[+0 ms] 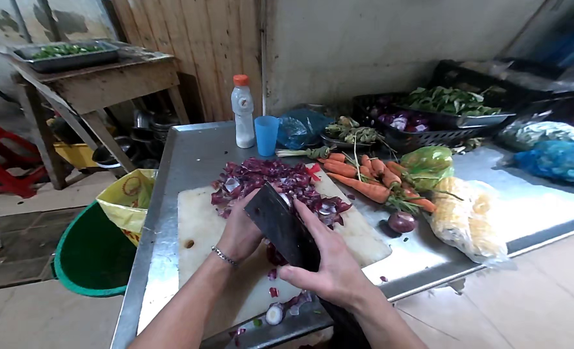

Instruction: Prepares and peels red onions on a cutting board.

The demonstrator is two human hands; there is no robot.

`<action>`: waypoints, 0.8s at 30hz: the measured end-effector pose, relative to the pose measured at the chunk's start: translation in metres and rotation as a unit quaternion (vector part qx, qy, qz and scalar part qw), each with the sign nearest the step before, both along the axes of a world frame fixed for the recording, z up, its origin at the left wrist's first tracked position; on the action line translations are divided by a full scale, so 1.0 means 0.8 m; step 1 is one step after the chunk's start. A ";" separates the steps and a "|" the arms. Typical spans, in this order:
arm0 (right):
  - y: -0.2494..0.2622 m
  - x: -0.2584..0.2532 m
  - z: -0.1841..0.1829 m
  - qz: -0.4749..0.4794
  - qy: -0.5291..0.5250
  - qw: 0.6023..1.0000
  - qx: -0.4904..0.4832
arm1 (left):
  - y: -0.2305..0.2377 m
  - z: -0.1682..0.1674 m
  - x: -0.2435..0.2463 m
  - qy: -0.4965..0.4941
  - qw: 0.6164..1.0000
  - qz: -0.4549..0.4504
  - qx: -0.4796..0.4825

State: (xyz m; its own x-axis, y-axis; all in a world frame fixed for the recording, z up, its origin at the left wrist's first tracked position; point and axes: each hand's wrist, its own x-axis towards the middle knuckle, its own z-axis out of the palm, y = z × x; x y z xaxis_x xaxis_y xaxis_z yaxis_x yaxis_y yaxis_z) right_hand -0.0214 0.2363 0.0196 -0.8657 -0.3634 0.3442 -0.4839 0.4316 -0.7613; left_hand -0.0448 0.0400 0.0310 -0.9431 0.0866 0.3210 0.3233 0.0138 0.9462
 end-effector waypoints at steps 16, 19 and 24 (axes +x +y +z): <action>-0.004 -0.003 0.003 -0.004 -0.103 0.975 -0.197 | 0.001 -0.002 -0.005 -0.053 0.997 -0.043 0.045; 0.006 -0.019 -0.002 -0.015 -0.162 0.946 -0.281 | 0.001 0.000 -0.004 -0.067 0.992 -0.073 0.078; 0.019 -0.026 -0.001 -0.036 -0.185 0.925 -0.330 | 0.001 0.003 -0.004 -0.061 0.986 -0.112 0.109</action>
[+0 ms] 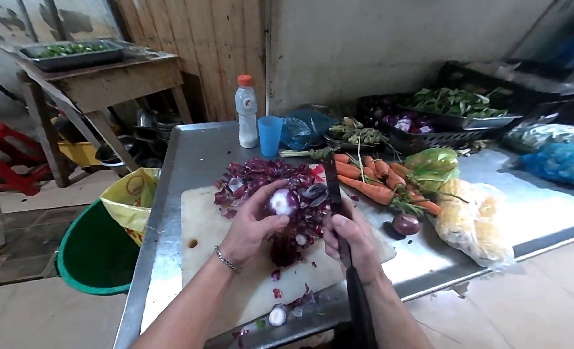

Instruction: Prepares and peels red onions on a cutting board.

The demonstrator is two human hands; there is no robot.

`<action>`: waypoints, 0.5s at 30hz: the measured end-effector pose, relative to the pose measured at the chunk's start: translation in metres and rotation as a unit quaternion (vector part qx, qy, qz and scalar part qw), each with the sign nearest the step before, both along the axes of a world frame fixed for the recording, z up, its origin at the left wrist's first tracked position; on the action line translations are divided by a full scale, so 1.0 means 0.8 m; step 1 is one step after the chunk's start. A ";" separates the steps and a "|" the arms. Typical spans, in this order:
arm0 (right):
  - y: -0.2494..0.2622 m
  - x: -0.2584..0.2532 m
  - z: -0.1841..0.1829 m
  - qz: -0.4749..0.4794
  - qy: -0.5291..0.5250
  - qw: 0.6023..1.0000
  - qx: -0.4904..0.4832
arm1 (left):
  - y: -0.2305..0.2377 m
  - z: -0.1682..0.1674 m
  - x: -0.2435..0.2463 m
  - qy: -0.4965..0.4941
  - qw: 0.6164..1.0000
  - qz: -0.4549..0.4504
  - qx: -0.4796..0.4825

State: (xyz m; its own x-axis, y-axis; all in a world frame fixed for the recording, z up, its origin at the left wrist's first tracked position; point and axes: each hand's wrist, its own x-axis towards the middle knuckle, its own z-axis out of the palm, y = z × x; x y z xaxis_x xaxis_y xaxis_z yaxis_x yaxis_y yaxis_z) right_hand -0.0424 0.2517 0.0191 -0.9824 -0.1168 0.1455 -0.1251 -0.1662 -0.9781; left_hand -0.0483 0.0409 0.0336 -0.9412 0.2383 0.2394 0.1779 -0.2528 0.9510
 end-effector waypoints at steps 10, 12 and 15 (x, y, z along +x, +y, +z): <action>-0.018 0.032 0.009 0.058 0.145 0.968 0.196 | 0.003 0.005 0.006 -0.049 0.998 0.047 0.003; -0.019 0.031 0.007 0.059 0.156 0.974 0.152 | 0.002 0.004 0.004 -0.077 0.996 0.007 0.043; -0.017 0.022 -0.004 0.084 0.060 0.992 -0.072 | 0.002 0.002 -0.003 -0.135 0.984 -0.026 0.117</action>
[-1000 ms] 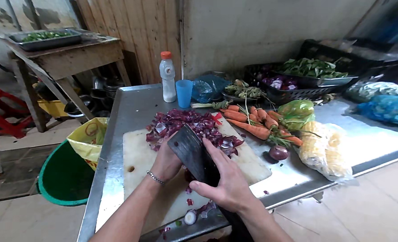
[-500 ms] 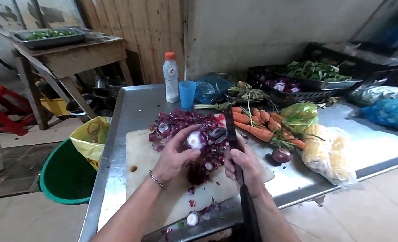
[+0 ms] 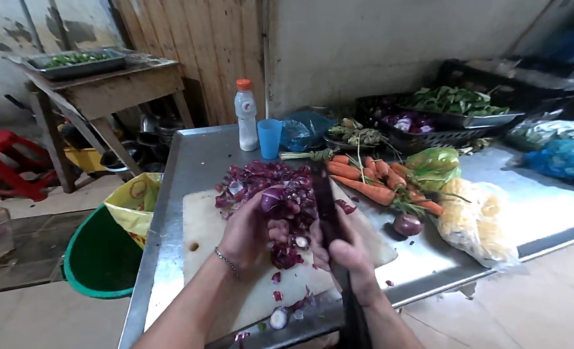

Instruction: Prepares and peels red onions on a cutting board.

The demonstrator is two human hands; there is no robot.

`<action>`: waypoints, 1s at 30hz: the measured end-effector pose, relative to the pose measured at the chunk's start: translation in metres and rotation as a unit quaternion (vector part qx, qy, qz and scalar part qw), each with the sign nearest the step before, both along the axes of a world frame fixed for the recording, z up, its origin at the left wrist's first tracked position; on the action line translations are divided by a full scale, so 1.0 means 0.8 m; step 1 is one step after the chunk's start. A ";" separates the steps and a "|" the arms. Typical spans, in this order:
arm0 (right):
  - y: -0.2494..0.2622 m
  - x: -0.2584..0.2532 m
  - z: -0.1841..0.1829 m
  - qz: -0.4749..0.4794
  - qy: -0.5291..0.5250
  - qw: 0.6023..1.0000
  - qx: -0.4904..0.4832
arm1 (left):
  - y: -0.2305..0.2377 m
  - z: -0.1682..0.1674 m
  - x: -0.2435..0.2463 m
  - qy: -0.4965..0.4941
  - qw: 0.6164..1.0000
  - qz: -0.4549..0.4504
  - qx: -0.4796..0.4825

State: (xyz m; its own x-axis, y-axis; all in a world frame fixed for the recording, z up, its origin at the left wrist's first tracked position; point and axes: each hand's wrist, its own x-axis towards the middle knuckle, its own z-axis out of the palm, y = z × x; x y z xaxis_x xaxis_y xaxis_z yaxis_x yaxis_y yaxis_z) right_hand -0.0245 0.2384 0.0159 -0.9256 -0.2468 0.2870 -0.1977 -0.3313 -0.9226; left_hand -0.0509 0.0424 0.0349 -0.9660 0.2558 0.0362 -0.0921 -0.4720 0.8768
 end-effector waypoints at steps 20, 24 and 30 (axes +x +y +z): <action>-0.027 0.016 0.014 -0.047 -0.001 0.990 0.132 | 0.006 -0.003 0.004 0.049 0.998 0.024 -0.036; -0.031 0.017 0.013 -0.068 0.026 0.979 0.189 | 0.006 0.003 0.009 0.051 0.995 0.047 -0.076; -0.030 0.014 0.005 -0.101 0.075 0.950 0.285 | 0.008 0.003 0.013 0.056 0.992 0.067 -0.090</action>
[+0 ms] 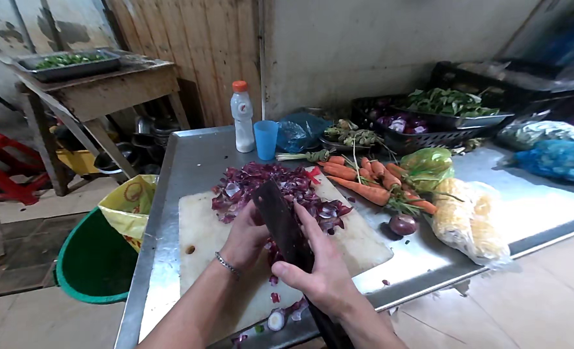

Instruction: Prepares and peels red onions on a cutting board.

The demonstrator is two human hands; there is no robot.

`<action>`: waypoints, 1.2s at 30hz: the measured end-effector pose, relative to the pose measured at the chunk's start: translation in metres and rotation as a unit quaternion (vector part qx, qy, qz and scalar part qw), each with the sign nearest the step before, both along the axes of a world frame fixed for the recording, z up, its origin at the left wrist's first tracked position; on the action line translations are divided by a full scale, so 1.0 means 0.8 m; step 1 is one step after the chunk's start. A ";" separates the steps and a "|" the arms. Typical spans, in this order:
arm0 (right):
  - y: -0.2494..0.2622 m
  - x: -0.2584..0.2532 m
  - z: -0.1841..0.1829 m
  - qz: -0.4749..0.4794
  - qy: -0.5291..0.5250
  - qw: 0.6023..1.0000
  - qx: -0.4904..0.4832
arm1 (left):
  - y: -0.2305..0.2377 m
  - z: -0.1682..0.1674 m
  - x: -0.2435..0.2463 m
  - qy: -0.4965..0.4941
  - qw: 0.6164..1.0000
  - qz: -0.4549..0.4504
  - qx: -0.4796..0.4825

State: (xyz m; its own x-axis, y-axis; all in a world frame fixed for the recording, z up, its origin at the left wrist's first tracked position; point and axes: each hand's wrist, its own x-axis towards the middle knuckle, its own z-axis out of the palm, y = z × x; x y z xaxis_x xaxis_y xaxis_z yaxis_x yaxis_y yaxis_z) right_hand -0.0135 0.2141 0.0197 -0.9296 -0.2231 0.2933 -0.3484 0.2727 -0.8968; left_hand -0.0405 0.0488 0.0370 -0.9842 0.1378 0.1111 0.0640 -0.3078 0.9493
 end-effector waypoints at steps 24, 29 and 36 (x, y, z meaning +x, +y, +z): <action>0.028 -0.038 0.002 0.023 -0.159 0.950 -0.267 | -0.002 -0.010 -0.010 0.058 0.995 -0.027 -0.072; 0.059 -0.043 -0.008 0.057 -0.224 0.902 -0.364 | -0.007 -0.012 -0.013 0.058 0.995 -0.012 -0.074; 0.061 -0.023 -0.002 -0.008 -0.234 0.922 -0.307 | 0.002 -0.022 -0.014 0.213 0.939 0.130 -0.238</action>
State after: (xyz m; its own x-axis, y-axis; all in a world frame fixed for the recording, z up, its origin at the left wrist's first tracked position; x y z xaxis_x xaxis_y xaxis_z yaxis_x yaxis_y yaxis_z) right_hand -0.0320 0.2631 0.0181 -0.9883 -0.1331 -0.0745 0.1157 -0.3358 -0.9348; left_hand -0.0513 0.0501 0.0196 -0.8714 0.0331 0.4894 0.4838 0.2223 0.8465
